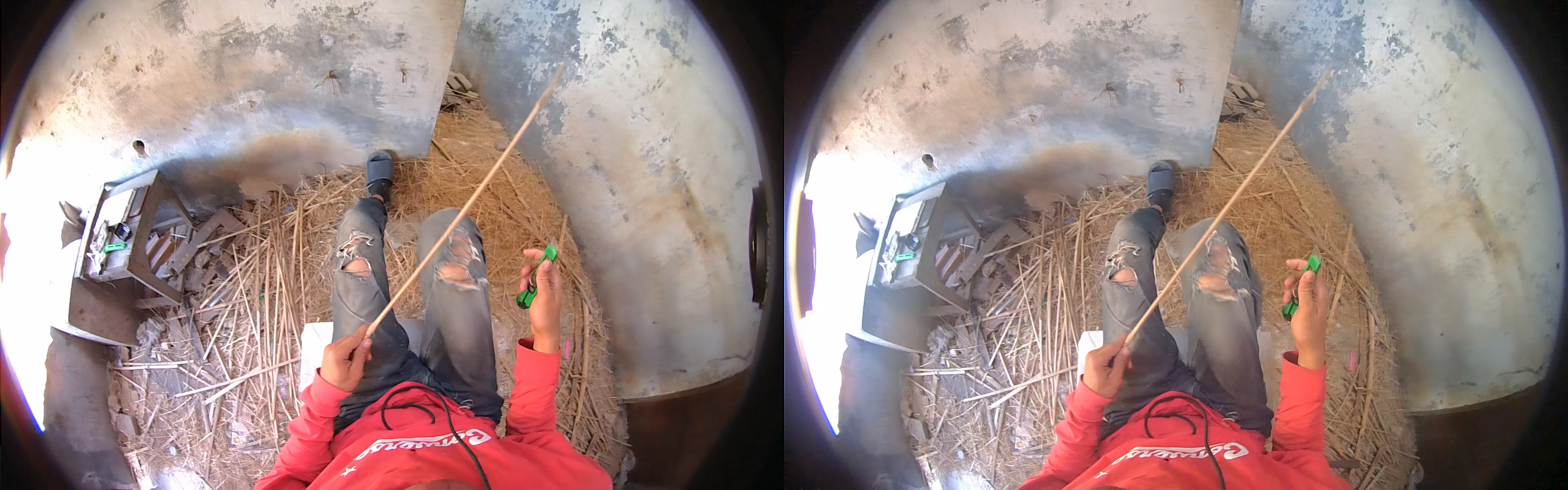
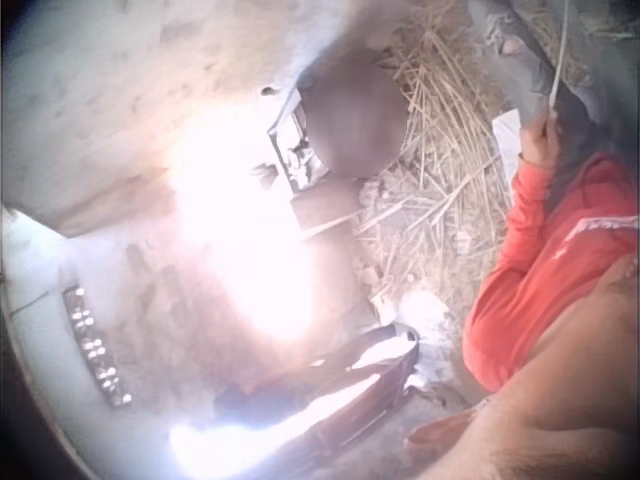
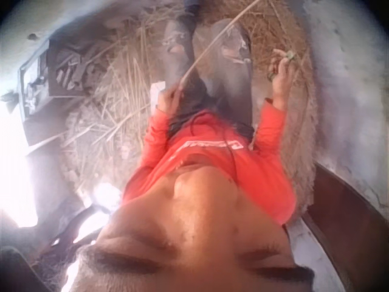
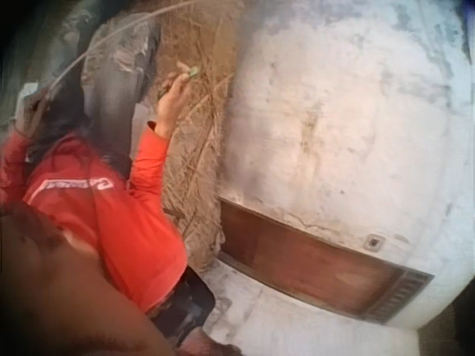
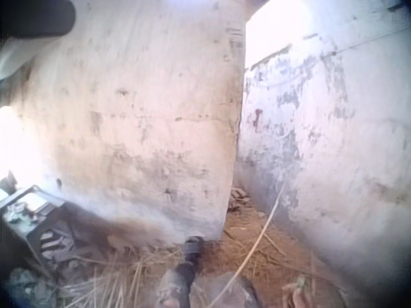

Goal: The person uses a small green folding knife to shave thin strips of wood from a long, thin stick while sitting on a straw-covered floor. The person repeatedly runs the blade along the stick, removing bark and smoothing the surface.

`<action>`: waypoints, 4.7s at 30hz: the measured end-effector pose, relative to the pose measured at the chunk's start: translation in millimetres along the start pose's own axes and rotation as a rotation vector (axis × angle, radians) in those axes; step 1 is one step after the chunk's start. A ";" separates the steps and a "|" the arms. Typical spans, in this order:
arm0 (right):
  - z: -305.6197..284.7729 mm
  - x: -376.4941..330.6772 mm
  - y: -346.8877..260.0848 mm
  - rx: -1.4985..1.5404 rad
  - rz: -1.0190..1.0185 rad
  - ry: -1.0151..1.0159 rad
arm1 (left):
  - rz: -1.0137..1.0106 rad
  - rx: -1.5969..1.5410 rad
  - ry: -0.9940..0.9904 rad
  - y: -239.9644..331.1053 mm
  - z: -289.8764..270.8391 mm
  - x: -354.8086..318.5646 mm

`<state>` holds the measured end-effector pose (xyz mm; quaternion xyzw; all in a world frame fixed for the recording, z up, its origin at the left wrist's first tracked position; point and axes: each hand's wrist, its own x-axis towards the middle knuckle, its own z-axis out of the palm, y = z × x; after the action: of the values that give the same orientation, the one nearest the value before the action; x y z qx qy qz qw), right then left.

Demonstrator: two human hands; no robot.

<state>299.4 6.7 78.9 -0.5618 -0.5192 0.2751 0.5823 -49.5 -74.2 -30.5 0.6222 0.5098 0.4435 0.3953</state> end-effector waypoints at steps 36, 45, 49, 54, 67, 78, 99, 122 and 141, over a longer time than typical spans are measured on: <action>19.2 51.8 62.0 -0.550 -0.059 -0.087 | -0.049 0.195 -0.090 23.5 39.5 6.8; 44.2 -17.8 71.8 -0.625 -0.215 -0.344 | -0.088 0.192 -0.052 27.2 53.9 7.3; 20.7 40.5 70.7 -0.534 -0.120 -0.130 | -0.043 0.236 -0.046 38.8 52.2 9.3; 35.1 18.1 49.6 -0.624 -0.088 -0.379 | -0.006 0.183 0.000 40.4 60.2 19.7; 53.9 21.2 6.9 -0.548 -0.260 -0.384 | 0.042 -0.114 0.062 114.0 71.1 70.9; 43.3 75.5 -54.6 -0.547 -0.445 -0.240 | 0.039 -0.133 0.126 104.3 57.0 91.6; 97.4 63.2 -13.7 -0.624 -0.592 -0.492 | -0.102 -0.312 0.101 80.4 56.1 123.9; 93.5 73.9 -31.9 -0.020 -0.115 -0.594 | -0.075 -0.442 0.148 80.8 59.7 134.0; 93.3 87.8 -17.0 -0.154 -0.281 -0.353 | 0.004 -0.215 0.232 66.3 63.4 132.1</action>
<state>236.8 116.8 104.9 -0.4700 -0.7055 0.2450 0.4705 41.2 42.3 33.1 0.5220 0.5004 0.5651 0.3973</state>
